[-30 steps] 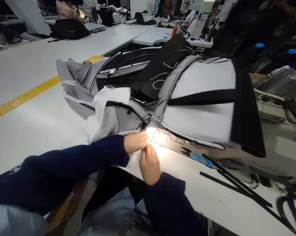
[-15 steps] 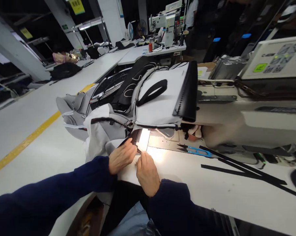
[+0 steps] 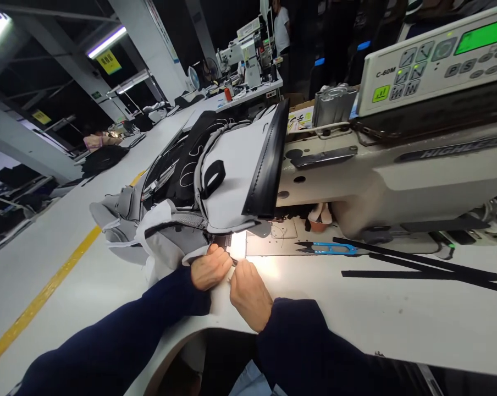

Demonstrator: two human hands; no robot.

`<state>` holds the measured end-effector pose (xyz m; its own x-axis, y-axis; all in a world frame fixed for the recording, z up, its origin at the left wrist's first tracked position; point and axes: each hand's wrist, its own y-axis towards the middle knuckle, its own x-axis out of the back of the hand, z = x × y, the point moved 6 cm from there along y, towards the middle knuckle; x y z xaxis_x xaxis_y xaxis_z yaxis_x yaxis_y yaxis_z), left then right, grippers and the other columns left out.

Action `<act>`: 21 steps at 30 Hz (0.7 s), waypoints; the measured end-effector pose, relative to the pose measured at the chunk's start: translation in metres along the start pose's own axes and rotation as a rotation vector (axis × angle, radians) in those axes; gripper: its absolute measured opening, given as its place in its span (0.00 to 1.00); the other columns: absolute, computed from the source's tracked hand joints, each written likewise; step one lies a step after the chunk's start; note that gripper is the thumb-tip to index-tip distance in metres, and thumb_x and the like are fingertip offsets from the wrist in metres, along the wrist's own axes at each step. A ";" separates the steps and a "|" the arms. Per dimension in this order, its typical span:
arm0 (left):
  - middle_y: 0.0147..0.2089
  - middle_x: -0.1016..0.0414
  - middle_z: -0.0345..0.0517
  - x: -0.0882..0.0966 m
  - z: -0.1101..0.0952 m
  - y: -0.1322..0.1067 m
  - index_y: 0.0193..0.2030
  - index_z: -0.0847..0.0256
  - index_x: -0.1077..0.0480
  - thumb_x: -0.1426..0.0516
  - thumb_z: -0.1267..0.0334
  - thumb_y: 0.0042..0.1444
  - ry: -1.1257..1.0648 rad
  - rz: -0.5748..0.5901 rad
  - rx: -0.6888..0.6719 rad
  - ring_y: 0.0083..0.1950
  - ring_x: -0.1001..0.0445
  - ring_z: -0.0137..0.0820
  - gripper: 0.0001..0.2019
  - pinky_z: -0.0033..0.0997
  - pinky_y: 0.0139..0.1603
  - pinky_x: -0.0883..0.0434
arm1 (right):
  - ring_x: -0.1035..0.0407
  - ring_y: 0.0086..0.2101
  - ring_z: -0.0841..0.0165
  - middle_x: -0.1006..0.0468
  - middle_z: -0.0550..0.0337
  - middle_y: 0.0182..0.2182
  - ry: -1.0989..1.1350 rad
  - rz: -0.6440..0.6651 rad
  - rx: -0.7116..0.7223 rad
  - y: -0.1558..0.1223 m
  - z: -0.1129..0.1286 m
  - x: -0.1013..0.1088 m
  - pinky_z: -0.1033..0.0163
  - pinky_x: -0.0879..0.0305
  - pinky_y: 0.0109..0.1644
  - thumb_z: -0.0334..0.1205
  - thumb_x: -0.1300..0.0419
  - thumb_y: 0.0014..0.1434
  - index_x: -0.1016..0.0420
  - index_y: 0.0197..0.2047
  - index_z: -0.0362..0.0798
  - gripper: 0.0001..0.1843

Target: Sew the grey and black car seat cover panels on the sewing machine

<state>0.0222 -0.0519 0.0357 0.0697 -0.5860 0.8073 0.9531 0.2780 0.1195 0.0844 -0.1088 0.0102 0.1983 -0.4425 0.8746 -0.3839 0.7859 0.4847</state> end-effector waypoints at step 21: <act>0.30 0.29 0.51 -0.037 0.033 0.030 0.33 0.67 0.30 0.57 0.80 0.57 -0.042 0.137 0.104 0.36 0.30 0.34 0.16 0.34 0.38 0.38 | 0.37 0.37 0.56 0.31 0.44 0.29 -0.017 -0.075 0.049 0.042 -0.039 -0.024 0.50 0.39 0.45 0.33 0.48 0.60 0.26 0.33 0.36 0.12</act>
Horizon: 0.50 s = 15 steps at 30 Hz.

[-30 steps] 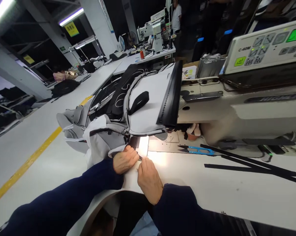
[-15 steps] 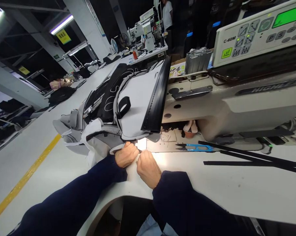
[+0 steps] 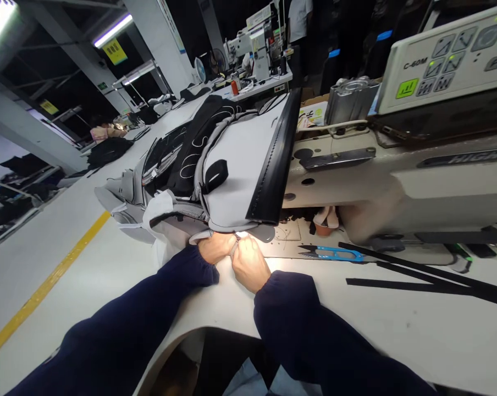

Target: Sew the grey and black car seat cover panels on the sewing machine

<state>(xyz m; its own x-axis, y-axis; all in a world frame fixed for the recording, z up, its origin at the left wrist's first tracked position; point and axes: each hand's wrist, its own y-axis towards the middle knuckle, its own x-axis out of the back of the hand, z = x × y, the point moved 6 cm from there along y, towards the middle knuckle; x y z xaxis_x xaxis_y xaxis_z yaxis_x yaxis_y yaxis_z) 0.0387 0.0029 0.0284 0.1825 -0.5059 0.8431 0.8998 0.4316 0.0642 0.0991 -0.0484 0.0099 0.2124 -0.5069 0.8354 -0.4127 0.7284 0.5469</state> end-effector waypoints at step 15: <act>0.37 0.28 0.54 -0.016 -0.001 0.009 0.42 0.69 0.32 0.55 0.76 0.60 0.015 0.036 0.101 0.42 0.28 0.38 0.12 0.36 0.42 0.35 | 0.35 0.48 0.55 0.27 0.40 0.43 0.207 -0.038 -0.170 0.001 -0.017 0.000 0.53 0.38 0.49 0.32 0.51 0.63 0.28 0.43 0.37 0.12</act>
<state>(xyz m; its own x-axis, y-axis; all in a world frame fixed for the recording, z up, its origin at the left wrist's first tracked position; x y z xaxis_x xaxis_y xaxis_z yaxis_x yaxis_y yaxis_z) 0.0445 0.0144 0.0151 0.2205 -0.5000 0.8375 0.8481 0.5224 0.0885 0.1138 -0.0398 0.0109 0.4091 -0.4429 0.7978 -0.2499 0.7865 0.5647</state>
